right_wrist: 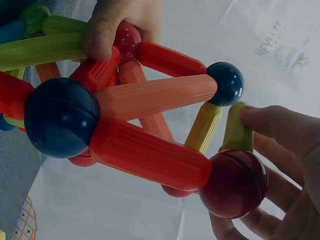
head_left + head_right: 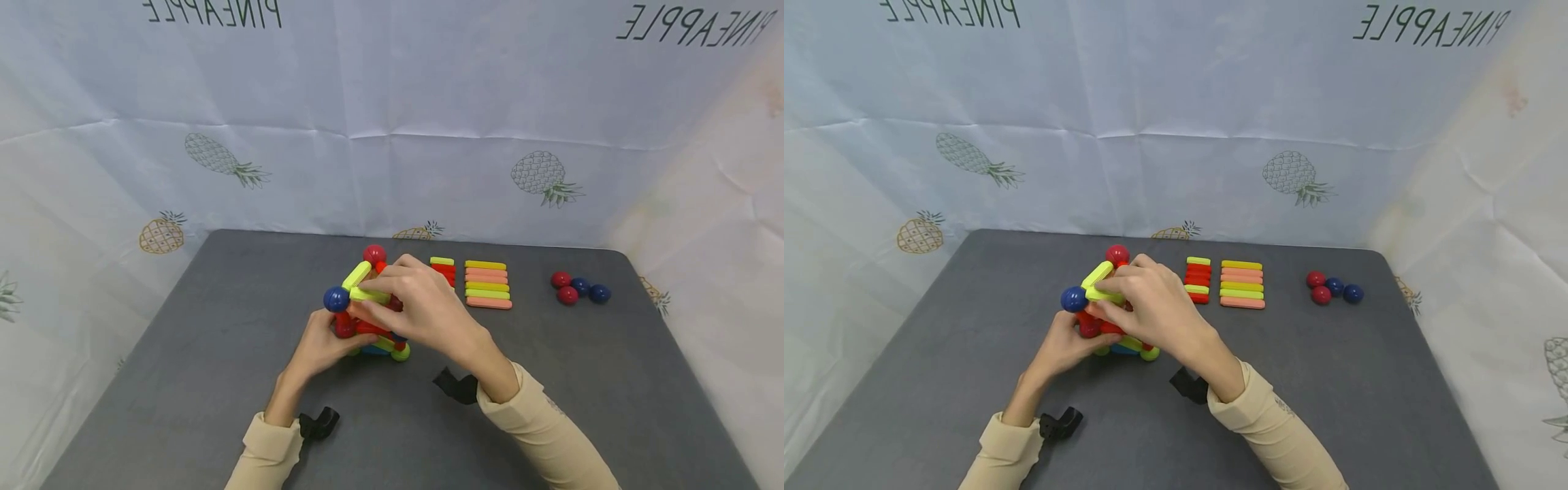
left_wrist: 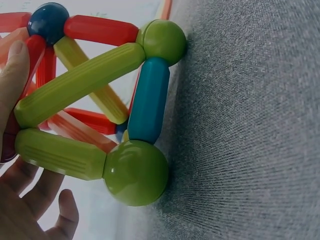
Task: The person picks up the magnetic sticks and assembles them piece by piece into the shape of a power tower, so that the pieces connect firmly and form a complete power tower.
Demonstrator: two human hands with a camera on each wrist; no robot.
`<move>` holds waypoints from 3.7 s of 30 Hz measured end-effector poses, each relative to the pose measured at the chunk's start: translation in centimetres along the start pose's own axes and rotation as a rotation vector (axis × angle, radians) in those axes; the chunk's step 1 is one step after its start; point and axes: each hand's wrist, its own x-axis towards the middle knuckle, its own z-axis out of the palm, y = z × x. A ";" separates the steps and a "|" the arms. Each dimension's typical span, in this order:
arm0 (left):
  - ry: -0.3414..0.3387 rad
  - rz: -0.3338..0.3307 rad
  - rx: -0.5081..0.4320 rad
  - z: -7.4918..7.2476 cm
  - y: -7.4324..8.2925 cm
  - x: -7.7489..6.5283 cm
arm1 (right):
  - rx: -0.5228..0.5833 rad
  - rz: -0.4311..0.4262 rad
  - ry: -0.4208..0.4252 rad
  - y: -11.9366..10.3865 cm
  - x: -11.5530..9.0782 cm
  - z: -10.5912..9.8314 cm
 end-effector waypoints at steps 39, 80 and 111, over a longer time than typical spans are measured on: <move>-0.021 0.013 -0.017 -0.1 -0.1 -0.2 | 0.098 0.503 -0.291 14.0 -5.5 6.4; -0.081 -0.008 -0.026 -0.1 0.0 -0.3 | 0.746 0.187 0.260 1.8 -2.3 -2.4; -0.079 -0.018 -0.038 0.0 -0.1 -0.1 | 0.567 0.336 0.258 8.2 -3.2 -0.3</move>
